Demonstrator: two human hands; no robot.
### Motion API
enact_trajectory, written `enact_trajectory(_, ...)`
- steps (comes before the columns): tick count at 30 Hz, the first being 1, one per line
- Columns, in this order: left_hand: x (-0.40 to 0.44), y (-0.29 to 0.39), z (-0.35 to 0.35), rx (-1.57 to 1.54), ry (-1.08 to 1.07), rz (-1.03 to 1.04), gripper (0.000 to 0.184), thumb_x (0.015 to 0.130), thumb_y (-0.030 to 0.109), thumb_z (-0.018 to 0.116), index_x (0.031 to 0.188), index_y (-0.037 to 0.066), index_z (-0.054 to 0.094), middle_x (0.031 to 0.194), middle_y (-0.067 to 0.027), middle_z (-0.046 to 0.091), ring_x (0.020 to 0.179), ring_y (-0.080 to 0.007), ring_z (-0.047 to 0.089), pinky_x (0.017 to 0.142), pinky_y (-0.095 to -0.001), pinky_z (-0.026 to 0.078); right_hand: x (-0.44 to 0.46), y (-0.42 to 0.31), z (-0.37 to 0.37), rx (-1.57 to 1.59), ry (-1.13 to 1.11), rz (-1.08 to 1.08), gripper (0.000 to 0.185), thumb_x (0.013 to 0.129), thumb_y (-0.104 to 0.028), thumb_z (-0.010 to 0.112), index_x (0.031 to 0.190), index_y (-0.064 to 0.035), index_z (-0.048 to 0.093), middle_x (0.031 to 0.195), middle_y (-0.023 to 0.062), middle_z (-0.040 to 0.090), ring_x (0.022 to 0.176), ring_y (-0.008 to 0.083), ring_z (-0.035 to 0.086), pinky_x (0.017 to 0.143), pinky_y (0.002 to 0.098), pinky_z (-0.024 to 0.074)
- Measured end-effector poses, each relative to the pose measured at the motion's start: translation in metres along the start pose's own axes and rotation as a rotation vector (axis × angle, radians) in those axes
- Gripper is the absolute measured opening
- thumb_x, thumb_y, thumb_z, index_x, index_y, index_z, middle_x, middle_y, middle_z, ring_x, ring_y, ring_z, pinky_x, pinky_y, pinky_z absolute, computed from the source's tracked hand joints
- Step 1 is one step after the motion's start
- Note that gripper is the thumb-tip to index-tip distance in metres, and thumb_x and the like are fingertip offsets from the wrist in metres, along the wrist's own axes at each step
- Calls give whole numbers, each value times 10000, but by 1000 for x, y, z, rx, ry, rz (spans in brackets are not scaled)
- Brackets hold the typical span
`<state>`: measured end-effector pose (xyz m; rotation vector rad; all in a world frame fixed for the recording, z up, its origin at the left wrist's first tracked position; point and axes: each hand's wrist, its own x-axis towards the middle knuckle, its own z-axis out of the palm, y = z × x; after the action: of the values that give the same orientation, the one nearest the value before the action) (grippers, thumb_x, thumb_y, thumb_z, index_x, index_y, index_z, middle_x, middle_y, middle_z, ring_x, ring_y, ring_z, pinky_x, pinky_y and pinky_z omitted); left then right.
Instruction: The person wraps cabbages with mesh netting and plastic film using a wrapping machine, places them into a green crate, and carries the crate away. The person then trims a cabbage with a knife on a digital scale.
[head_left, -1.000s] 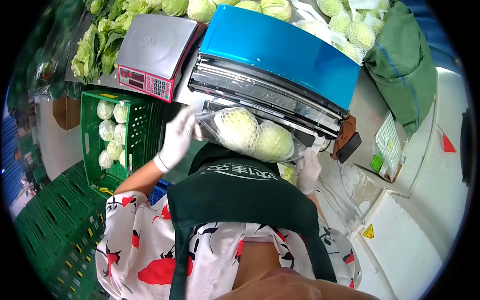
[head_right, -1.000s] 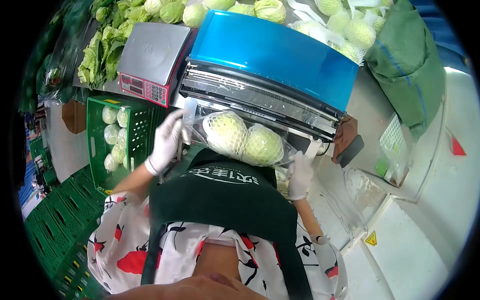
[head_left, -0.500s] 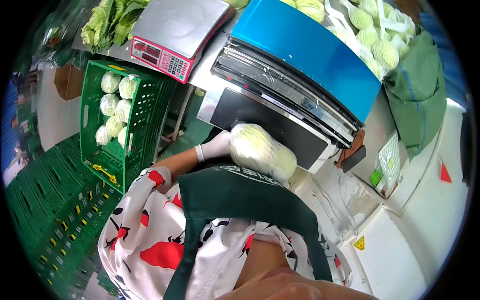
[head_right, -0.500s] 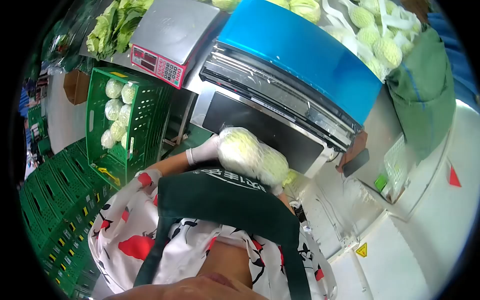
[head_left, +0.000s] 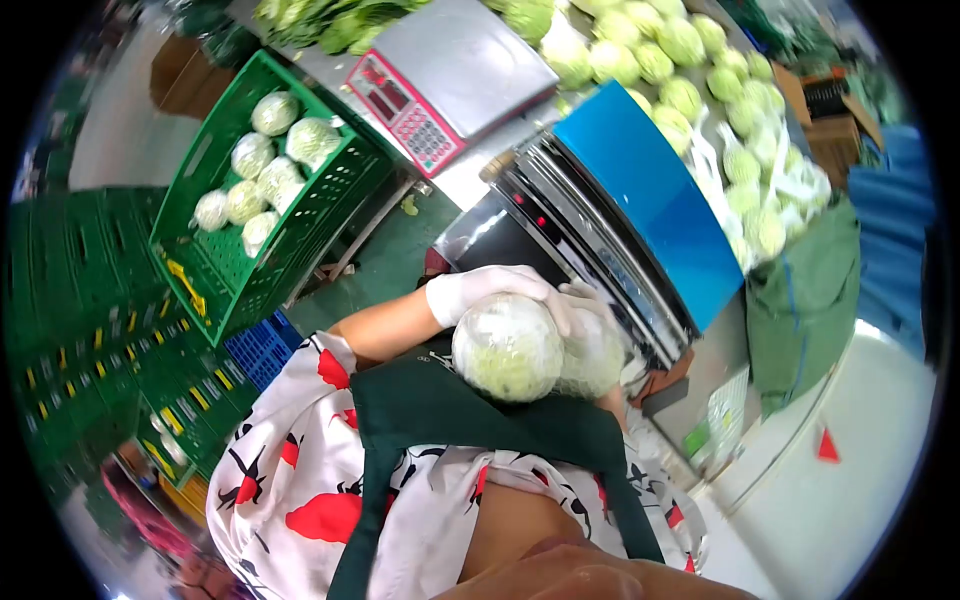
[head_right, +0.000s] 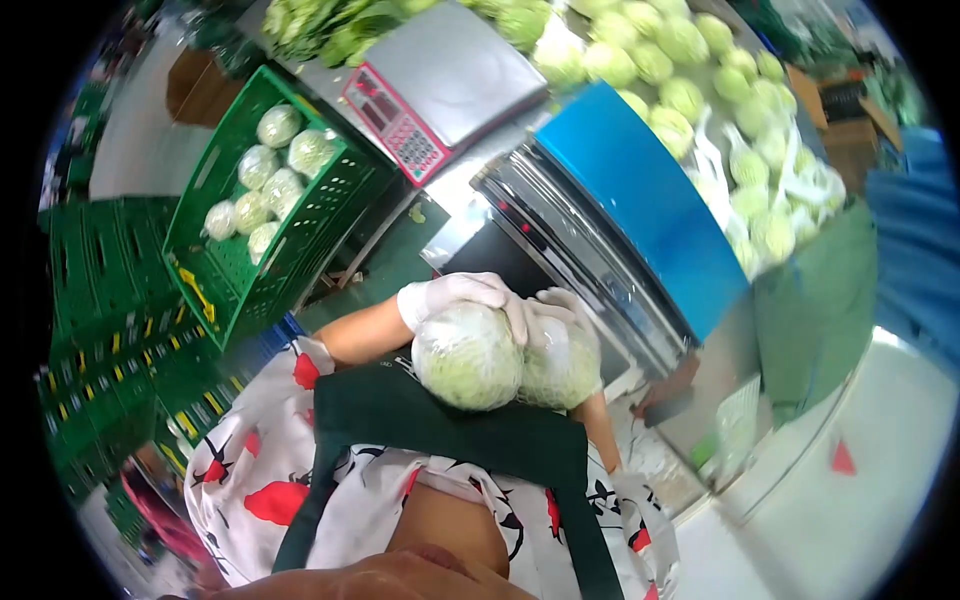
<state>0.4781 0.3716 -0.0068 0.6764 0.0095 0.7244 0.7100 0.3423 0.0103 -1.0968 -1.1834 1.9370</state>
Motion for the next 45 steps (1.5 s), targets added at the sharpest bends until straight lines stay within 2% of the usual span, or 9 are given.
enact_trajectory(6, -76, -19, -9, -377, 842, 311, 391, 1058, 256, 428, 1244, -47, 589, 1218, -139, 659, 1098, -230, 628, 1034, -357, 456, 46, 37, 10, 435, -130, 416, 697, 1004, -552, 355, 1437, -12, 435, 1393, 171, 531, 1268, 304, 528, 1094, 428, 396)
enact_trajectory(8, -88, 24, 13, -412, 1013, 423, 576, 1041, 475, 436, 1419, 41, 464, 1415, -133, 534, 1287, -234, 520, 1104, -385, 395, 75, 38, 37, 497, -171, 462, 679, 1006, -540, 353, 1436, -23, 444, 1388, 168, 535, 1251, 305, 535, 1087, 428, 400)
enact_trajectory(10, -118, 42, 29, -277, 772, 687, 767, 1007, 616, 377, 1512, 40, 333, 1526, -127, 415, 1401, -234, 396, 1167, -407, 295, 108, 45, 70, 736, -228, 497, 661, 1007, -525, 351, 1435, -31, 451, 1384, 166, 538, 1232, 304, 543, 1079, 436, 407)
enact_trajectory(15, -197, 47, 36, 420, 1143, 953, 815, 968, 500, 563, 1532, 2, 248, 1519, -107, 389, 1396, -203, 383, 1155, -374, 320, 139, 16, 219, 93, -502, 77, 645, 1030, -451, 439, 1504, -25, 343, 1512, 138, 414, 1382, 262, 413, 1154, 397, 322)
enact_trajectory(20, -349, 82, 17, -53, 1431, 1040, 474, 978, 277, 602, 1337, -23, 526, 1249, -124, 637, 1109, -206, 642, 971, -356, 516, 155, 36, 285, -730, -671, -110, 727, 897, -211, 729, 1483, 15, 363, 1443, 236, 473, 1346, 297, 480, 1103, 370, 385)
enact_trajectory(31, -613, 8, -73, 381, 2391, 278, 857, 793, 240, 819, 1456, -79, 380, 1297, -172, 619, 1108, -226, 643, 975, -333, 504, 209, 80, 318, -606, -483, 216, 459, 970, -210, 661, 1348, 25, 553, 1286, 127, 633, 1174, 164, 597, 1010, 280, 461)
enact_trajectory(34, -651, -25, -112, 392, 2133, 119, 686, 880, 203, 719, 1445, -59, 430, 1304, -209, 618, 1160, -251, 625, 1012, -345, 479, 216, 60, 351, -796, -516, 171, 432, 964, -224, 672, 1310, 22, 588, 1259, 116, 647, 1133, 147, 608, 982, 279, 476)
enact_trajectory(40, -621, 37, -8, 1570, 2623, 88, 571, 862, 159, 661, 1393, 26, 500, 1332, -191, 578, 1249, -334, 533, 1065, -417, 405, 339, 74, 346, -959, -330, -228, 482, 951, -294, 649, 1273, 62, 597, 1250, 224, 636, 1191, 294, 592, 1054, 361, 418)
enact_trajectory(45, -673, 31, -16, 1190, 2932, -28, 626, 867, 285, 703, 1380, -10, 500, 1264, -216, 599, 1211, -342, 551, 1035, -415, 425, 446, 86, 386, -1132, -134, -406, 619, 907, -305, 689, 1349, 92, 517, 1307, 252, 595, 1268, 311, 528, 1086, 373, 375)
